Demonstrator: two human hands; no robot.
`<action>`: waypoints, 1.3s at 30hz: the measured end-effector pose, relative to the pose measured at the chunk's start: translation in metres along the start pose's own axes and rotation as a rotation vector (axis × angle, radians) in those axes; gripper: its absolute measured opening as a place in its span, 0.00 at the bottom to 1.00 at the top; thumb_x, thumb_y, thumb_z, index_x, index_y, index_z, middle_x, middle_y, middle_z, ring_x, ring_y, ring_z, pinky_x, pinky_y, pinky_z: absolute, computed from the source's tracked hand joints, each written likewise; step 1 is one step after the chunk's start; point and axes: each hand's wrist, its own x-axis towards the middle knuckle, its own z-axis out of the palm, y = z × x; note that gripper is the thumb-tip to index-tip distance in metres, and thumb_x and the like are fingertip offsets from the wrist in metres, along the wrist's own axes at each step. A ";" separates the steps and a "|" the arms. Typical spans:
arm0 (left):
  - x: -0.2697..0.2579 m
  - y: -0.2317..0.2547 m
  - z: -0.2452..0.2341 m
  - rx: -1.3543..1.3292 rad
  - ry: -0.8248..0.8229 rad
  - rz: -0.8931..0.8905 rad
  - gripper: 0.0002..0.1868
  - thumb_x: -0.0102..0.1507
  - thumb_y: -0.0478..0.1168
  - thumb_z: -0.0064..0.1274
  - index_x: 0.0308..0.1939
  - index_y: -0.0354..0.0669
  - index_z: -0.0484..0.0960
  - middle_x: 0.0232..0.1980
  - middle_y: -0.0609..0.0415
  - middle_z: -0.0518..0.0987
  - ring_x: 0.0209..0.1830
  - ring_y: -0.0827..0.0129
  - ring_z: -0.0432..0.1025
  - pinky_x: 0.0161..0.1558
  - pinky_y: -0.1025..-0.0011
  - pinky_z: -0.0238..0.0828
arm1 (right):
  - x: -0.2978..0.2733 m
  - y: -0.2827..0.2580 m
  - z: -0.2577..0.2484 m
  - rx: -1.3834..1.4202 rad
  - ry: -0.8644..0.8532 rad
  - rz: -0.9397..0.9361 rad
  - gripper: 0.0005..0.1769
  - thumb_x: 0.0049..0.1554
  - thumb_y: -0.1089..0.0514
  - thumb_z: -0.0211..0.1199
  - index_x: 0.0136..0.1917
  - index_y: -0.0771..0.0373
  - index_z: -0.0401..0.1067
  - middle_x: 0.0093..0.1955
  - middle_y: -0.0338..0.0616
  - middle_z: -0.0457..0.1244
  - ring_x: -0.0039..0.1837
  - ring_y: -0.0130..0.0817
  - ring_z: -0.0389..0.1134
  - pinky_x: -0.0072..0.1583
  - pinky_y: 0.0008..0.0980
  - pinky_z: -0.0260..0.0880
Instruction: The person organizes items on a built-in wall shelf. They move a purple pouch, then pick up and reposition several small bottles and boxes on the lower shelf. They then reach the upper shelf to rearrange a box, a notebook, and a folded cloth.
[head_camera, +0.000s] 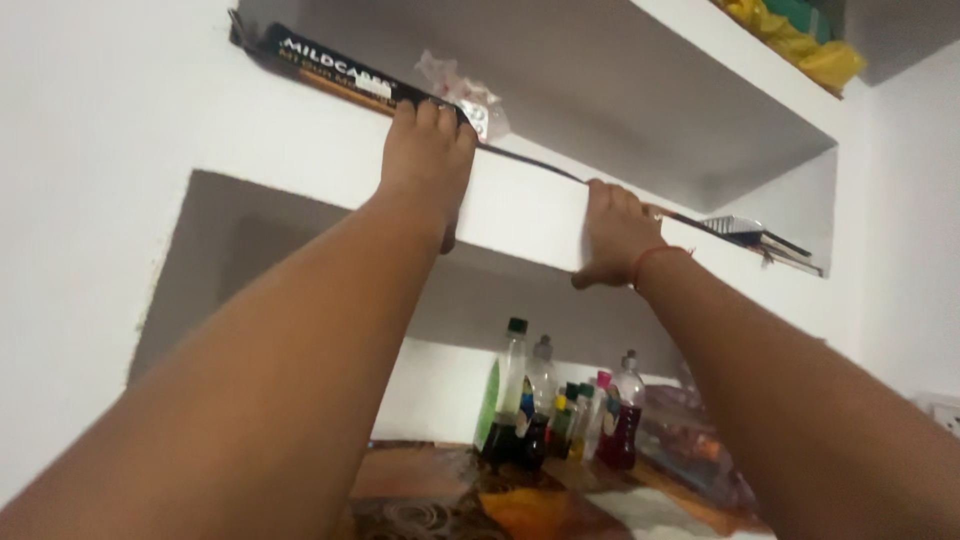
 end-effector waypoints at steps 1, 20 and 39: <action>-0.001 -0.003 0.002 0.016 0.013 0.000 0.70 0.39 0.63 0.79 0.76 0.37 0.59 0.74 0.41 0.65 0.75 0.51 0.57 0.72 0.55 0.50 | 0.002 -0.002 0.000 -0.012 -0.007 0.005 0.76 0.34 0.44 0.86 0.80 0.66 0.40 0.77 0.58 0.49 0.80 0.52 0.48 0.77 0.57 0.46; 0.000 -0.007 -0.003 -0.026 -0.068 0.021 0.68 0.42 0.63 0.78 0.76 0.37 0.58 0.74 0.40 0.63 0.75 0.50 0.55 0.72 0.55 0.49 | 0.001 -0.001 0.001 -0.113 0.066 -0.017 0.70 0.34 0.35 0.83 0.76 0.65 0.48 0.72 0.58 0.53 0.75 0.53 0.53 0.75 0.54 0.51; 0.012 -0.010 0.027 0.153 -0.085 -0.016 0.77 0.32 0.76 0.71 0.76 0.45 0.57 0.65 0.43 0.71 0.68 0.49 0.65 0.73 0.52 0.55 | 0.025 0.051 0.047 0.280 0.447 -0.395 0.71 0.26 0.36 0.79 0.73 0.73 0.55 0.60 0.58 0.58 0.63 0.52 0.57 0.65 0.55 0.54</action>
